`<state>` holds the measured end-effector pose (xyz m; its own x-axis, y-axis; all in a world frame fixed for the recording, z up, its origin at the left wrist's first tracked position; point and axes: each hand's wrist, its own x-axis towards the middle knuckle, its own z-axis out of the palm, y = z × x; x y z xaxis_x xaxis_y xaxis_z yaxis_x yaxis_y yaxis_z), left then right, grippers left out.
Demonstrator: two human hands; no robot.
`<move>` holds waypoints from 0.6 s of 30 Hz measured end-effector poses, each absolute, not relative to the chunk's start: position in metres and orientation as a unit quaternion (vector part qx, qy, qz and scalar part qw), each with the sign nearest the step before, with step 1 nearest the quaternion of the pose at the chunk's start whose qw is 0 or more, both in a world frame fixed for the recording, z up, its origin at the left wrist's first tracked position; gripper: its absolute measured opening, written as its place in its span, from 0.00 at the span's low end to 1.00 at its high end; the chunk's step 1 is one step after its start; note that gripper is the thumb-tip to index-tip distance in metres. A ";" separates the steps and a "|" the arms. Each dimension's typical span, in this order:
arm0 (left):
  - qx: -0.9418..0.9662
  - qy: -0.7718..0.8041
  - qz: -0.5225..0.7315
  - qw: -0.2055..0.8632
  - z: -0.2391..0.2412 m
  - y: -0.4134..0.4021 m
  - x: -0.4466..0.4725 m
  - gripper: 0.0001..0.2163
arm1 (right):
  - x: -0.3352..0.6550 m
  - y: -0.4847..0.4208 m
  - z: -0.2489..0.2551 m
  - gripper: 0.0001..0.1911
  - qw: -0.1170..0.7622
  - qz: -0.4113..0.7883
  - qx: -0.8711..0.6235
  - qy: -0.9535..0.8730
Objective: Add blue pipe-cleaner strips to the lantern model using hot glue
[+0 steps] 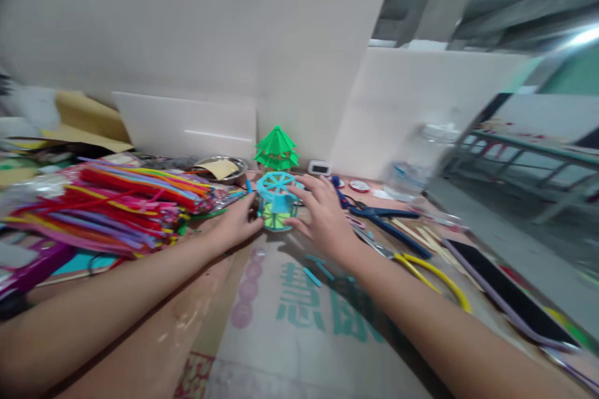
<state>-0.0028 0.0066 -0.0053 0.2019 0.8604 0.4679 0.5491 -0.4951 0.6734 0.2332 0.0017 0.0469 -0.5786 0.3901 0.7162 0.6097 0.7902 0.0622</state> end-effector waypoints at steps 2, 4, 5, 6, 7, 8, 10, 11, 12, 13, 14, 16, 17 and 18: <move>0.752 0.482 0.417 0.171 -0.005 0.007 -0.002 0.18 | 0.238 -0.003 0.048 0.25 0.359 -0.154 -0.286 -0.875; 0.752 0.492 0.409 0.159 -0.005 0.008 -0.002 0.18 | 0.246 -0.007 0.049 0.21 0.358 -0.149 -0.286 -0.876; 0.752 0.496 0.406 0.154 -0.005 0.009 -0.002 0.18 | 0.251 -0.008 0.049 0.19 0.363 -0.146 -0.295 -0.872; 0.752 0.499 0.404 0.151 -0.005 0.009 -0.003 0.18 | 0.257 -0.010 0.049 0.15 0.368 -0.139 -0.304 -0.868; 0.752 0.501 0.402 0.149 -0.006 0.009 -0.003 0.18 | 0.264 -0.012 0.049 0.12 0.361 -0.125 -0.315 -0.869; 0.753 0.502 0.400 0.147 -0.006 0.009 -0.003 0.17 | 0.271 -0.014 0.048 0.11 0.345 -0.105 -0.330 -0.872; 0.754 0.502 0.397 0.146 -0.006 0.009 -0.004 0.16 | 0.283 -0.018 0.043 0.13 0.272 -0.057 -0.364 -0.889; 0.756 0.502 0.395 0.145 -0.005 0.008 -0.004 0.16 | 0.287 -0.021 0.040 0.16 0.233 -0.040 -0.377 -0.896; 0.757 0.501 0.393 0.145 -0.005 0.008 -0.004 0.16 | 0.290 -0.024 0.036 0.19 0.195 -0.028 -0.386 -0.901; 0.758 0.501 0.392 0.145 -0.005 0.008 -0.004 0.16 | 0.291 -0.027 0.032 0.23 0.166 -0.020 -0.391 -0.905; 0.760 0.500 0.390 0.145 -0.005 0.009 -0.004 0.16 | 0.291 -0.029 0.028 0.26 0.146 -0.013 -0.392 -0.908; 0.762 0.499 0.386 0.143 -0.004 0.009 -0.004 0.17 | 0.287 -0.033 0.021 0.24 0.130 0.006 -0.394 -0.910; 0.764 0.499 0.384 0.142 -0.004 0.009 -0.004 0.17 | 0.285 -0.034 0.018 0.21 0.131 0.015 -0.395 -0.909; 0.765 0.500 0.381 0.140 -0.003 0.009 -0.004 0.17 | 0.282 -0.034 0.017 0.19 0.135 0.025 -0.396 -0.908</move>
